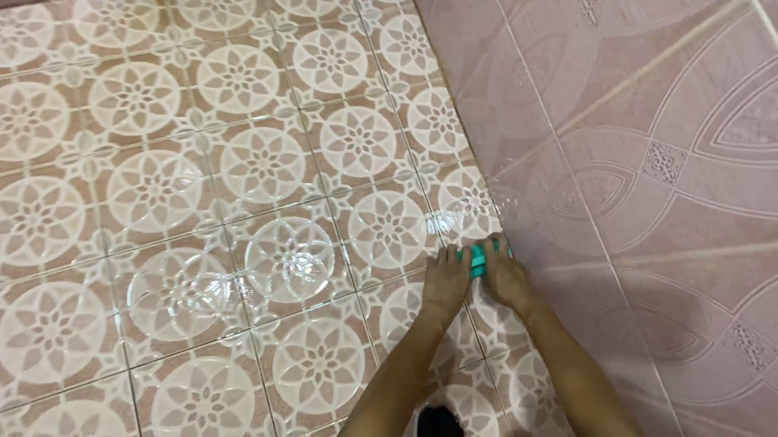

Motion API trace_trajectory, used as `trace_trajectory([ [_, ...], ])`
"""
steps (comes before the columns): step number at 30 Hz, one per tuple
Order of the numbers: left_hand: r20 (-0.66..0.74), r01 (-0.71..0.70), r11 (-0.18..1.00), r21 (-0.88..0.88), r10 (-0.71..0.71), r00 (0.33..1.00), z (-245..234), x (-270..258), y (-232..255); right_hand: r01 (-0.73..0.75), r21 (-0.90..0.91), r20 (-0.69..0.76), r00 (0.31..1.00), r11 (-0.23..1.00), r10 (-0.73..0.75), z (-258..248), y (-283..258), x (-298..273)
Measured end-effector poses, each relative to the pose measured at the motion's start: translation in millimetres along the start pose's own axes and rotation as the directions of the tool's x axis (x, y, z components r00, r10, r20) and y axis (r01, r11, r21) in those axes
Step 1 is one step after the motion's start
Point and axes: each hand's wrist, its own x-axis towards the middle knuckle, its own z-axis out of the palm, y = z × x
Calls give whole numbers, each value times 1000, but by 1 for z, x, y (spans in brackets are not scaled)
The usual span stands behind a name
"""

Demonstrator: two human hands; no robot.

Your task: The person scrubs a tiled bathroom floor using a teal sponge, moving systematically across the surface and along the base of the walls. They then rinse the sponge in a green bucket.

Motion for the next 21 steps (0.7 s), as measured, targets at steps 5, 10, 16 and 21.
trace_trajectory([
  [5, -10, 70, 992, 110, -69, 998, 3, 11, -34, 43, -50, 19, 999, 998, -42, -13, -40, 25],
  [10, -84, 134, 975, 178, -120, 989, -15, 51, -87, 84, -112, 69, 995, 990, -77, -28, -71, 98],
  [16, -87, 274, 937, 218, -261, 961, -42, 134, -155, 145, -149, 77, 988, 978, -134, -53, -94, 223],
  [21, -78, 318, 936, 154, -309, 948, -39, 229, -224, 157, -255, -40, 984, 954, -172, -88, -119, 311],
])
